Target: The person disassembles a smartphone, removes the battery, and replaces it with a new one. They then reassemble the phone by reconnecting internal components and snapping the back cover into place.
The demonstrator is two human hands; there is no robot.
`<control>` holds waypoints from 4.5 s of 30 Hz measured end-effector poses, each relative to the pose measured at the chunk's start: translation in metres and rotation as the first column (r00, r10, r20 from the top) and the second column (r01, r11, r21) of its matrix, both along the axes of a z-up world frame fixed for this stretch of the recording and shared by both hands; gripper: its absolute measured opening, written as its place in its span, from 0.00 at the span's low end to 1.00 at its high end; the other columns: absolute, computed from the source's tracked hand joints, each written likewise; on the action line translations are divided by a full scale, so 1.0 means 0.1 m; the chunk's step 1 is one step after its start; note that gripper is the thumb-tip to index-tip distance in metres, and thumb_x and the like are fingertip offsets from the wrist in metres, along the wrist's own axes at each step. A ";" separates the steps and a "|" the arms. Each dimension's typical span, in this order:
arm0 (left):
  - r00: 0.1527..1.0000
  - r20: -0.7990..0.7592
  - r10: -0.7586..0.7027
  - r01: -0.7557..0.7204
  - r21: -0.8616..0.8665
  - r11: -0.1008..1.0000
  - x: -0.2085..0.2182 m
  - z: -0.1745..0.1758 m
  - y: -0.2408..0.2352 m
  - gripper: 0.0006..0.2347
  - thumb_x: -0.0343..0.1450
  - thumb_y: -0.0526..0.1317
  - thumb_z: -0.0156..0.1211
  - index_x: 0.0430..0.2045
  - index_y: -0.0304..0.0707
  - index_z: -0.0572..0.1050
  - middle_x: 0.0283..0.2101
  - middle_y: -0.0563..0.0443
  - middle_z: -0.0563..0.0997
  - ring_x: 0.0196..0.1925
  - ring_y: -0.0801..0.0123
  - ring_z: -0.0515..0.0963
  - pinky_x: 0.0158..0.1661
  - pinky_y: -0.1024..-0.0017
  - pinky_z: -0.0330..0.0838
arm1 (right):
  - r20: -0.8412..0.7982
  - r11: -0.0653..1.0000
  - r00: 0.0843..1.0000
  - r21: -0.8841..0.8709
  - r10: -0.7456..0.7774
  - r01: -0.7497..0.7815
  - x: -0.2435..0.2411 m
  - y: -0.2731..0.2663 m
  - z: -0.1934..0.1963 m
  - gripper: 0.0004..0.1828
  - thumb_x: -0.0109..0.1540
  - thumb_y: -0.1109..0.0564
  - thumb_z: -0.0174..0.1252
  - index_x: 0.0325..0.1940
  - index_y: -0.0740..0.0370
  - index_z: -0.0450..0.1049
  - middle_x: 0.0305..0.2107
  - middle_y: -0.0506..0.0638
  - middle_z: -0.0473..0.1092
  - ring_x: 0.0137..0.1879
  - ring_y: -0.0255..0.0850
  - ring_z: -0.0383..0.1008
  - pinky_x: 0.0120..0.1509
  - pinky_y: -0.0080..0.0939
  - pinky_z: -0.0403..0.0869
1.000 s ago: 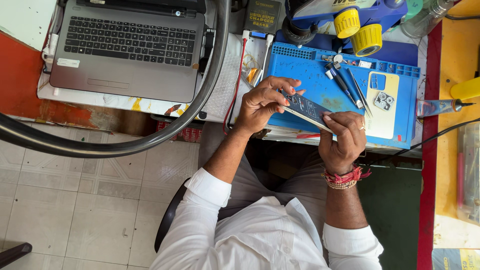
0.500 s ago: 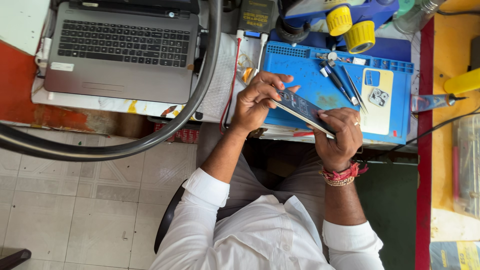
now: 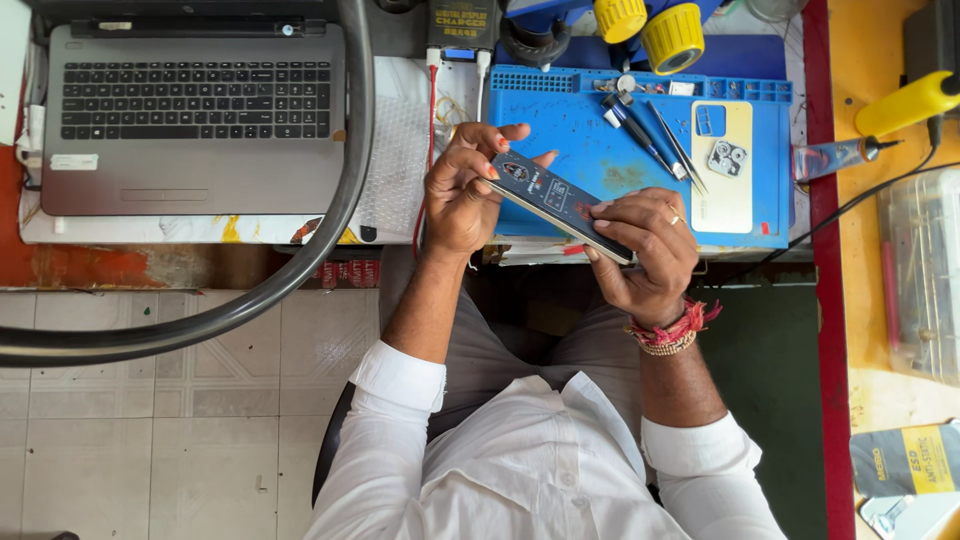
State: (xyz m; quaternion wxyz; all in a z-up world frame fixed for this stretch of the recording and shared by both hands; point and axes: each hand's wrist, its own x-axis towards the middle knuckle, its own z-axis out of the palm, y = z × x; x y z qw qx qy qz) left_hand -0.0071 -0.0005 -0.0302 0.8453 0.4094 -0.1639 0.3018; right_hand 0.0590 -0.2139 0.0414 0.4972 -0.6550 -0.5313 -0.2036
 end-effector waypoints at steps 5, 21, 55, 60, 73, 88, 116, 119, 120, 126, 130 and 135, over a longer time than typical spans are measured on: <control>0.999 -0.035 0.000 0.000 0.004 1.000 -0.02 -0.03 0.03 0.04 0.75 0.40 0.66 0.35 0.42 0.77 0.53 0.51 0.71 0.71 0.58 0.71 0.62 0.34 0.76 | 0.017 1.000 1.000 -0.020 0.009 -0.008 0.03 -0.02 -0.04 0.11 0.61 0.58 0.69 0.41 0.65 0.76 0.39 0.56 0.78 0.47 0.49 0.79 0.57 0.51 0.74; 0.998 -0.028 -0.059 0.058 -0.035 0.998 -0.01 0.03 -0.03 0.06 0.76 0.42 0.63 0.37 0.42 0.75 0.54 0.51 0.70 0.71 0.54 0.70 0.64 0.32 0.75 | 0.098 1.000 0.995 -0.018 -0.005 0.007 0.03 -0.07 -0.05 0.09 0.61 0.58 0.67 0.42 0.66 0.80 0.39 0.55 0.79 0.45 0.47 0.79 0.53 0.50 0.72; 0.999 0.044 0.004 -0.013 0.204 0.979 -0.07 0.20 -0.22 0.41 0.65 0.35 0.76 0.74 0.52 0.58 0.42 0.52 0.78 0.51 0.67 0.80 0.69 0.49 0.73 | 0.169 0.986 0.973 -0.027 -0.159 0.166 0.00 0.01 -0.28 0.15 0.56 0.75 0.69 0.44 0.68 0.78 0.38 0.57 0.78 0.45 0.49 0.81 0.47 0.43 0.77; 0.996 -0.020 -0.085 0.086 0.083 0.993 -0.11 0.14 -0.16 0.45 0.65 0.38 0.78 0.75 0.54 0.50 0.43 0.49 0.80 0.47 0.67 0.82 0.63 0.49 0.78 | 0.111 0.985 0.979 0.021 -0.170 0.169 -0.06 -0.01 -0.33 0.13 0.57 0.75 0.68 0.43 0.70 0.78 0.38 0.61 0.78 0.46 0.51 0.82 0.50 0.44 0.80; 0.991 -0.015 -0.131 0.131 0.176 0.976 -0.12 0.10 -0.13 0.43 0.66 0.38 0.77 0.76 0.50 0.54 0.30 0.52 0.81 0.41 0.69 0.82 0.69 0.50 0.72 | 0.073 0.990 0.988 -0.025 -0.137 0.139 -0.11 0.03 -0.45 0.15 0.54 0.75 0.68 0.43 0.68 0.77 0.39 0.60 0.78 0.45 0.50 0.81 0.50 0.45 0.78; 0.994 0.020 0.107 -0.101 0.529 0.843 -0.32 0.27 0.05 0.22 0.74 0.32 0.66 0.63 0.43 0.68 0.40 0.51 0.80 0.47 0.68 0.79 0.73 0.54 0.63 | 0.077 0.993 0.990 0.010 -0.114 0.114 -0.06 -0.01 -0.28 0.17 0.53 0.73 0.69 0.43 0.64 0.79 0.38 0.52 0.78 0.45 0.45 0.80 0.53 0.48 0.72; 0.901 -0.430 0.066 -0.060 0.028 0.998 -0.35 0.05 -0.55 0.17 0.71 0.27 0.70 0.54 0.24 0.75 0.54 0.43 0.81 0.58 0.65 0.80 0.62 0.65 0.76 | -0.913 0.993 0.404 -0.002 0.047 -0.119 -0.12 -0.07 -0.25 0.13 0.62 0.63 0.68 0.49 0.71 0.79 0.39 0.52 0.79 0.43 0.31 0.77 0.48 0.32 0.77; 0.857 -0.512 0.059 -0.125 -0.096 0.987 -0.33 -0.08 -0.56 0.14 0.67 0.25 0.70 0.46 0.26 0.79 0.45 0.44 0.84 0.48 0.67 0.83 0.53 0.67 0.79 | -0.930 0.993 0.368 -0.023 0.021 -0.113 -0.10 -0.09 -0.31 0.18 0.60 0.64 0.68 0.53 0.73 0.77 0.41 0.53 0.79 0.44 0.32 0.78 0.50 0.32 0.78; 0.857 -0.512 0.066 -0.144 -0.114 0.983 -0.32 -0.09 -0.55 0.13 0.67 0.25 0.69 0.44 0.25 0.79 0.44 0.44 0.84 0.47 0.67 0.84 0.52 0.68 0.80 | -0.931 0.992 0.359 0.014 0.059 -0.127 -0.08 -0.10 -0.32 0.19 0.60 0.64 0.68 0.54 0.73 0.76 0.42 0.53 0.79 0.45 0.33 0.79 0.50 0.33 0.78; 0.818 -0.567 0.096 -0.224 -0.161 0.961 -0.35 -0.06 -0.43 0.08 0.68 0.25 0.67 0.39 0.24 0.78 0.37 0.40 0.84 0.35 0.65 0.85 0.36 0.67 0.84 | -0.959 0.967 0.163 0.211 0.233 -0.143 0.00 -0.25 -0.49 0.13 0.68 0.59 0.61 0.51 0.74 0.77 0.38 0.56 0.79 0.40 0.38 0.79 0.50 0.37 0.80; 0.808 -0.583 0.088 -0.234 -0.179 0.956 -0.33 0.05 -0.43 0.08 0.68 0.27 0.66 0.38 0.24 0.77 0.36 0.39 0.84 0.34 0.64 0.87 0.34 0.65 0.87 | -0.967 0.967 0.102 0.221 0.234 -0.125 0.01 -0.29 -0.60 0.10 0.69 0.59 0.60 0.46 0.73 0.77 0.35 0.57 0.78 0.37 0.39 0.79 0.45 0.38 0.79; 0.782 -0.615 0.100 -0.240 -0.150 0.959 -0.34 0.09 -0.48 0.09 0.68 0.27 0.65 0.41 0.24 0.75 0.38 0.41 0.83 0.36 0.65 0.86 0.33 0.65 0.86 | -0.968 0.975 0.124 0.208 0.217 -0.083 -0.01 -0.30 -0.68 0.11 0.73 0.60 0.61 0.46 0.76 0.77 0.31 0.57 0.75 0.33 0.38 0.75 0.41 0.35 0.73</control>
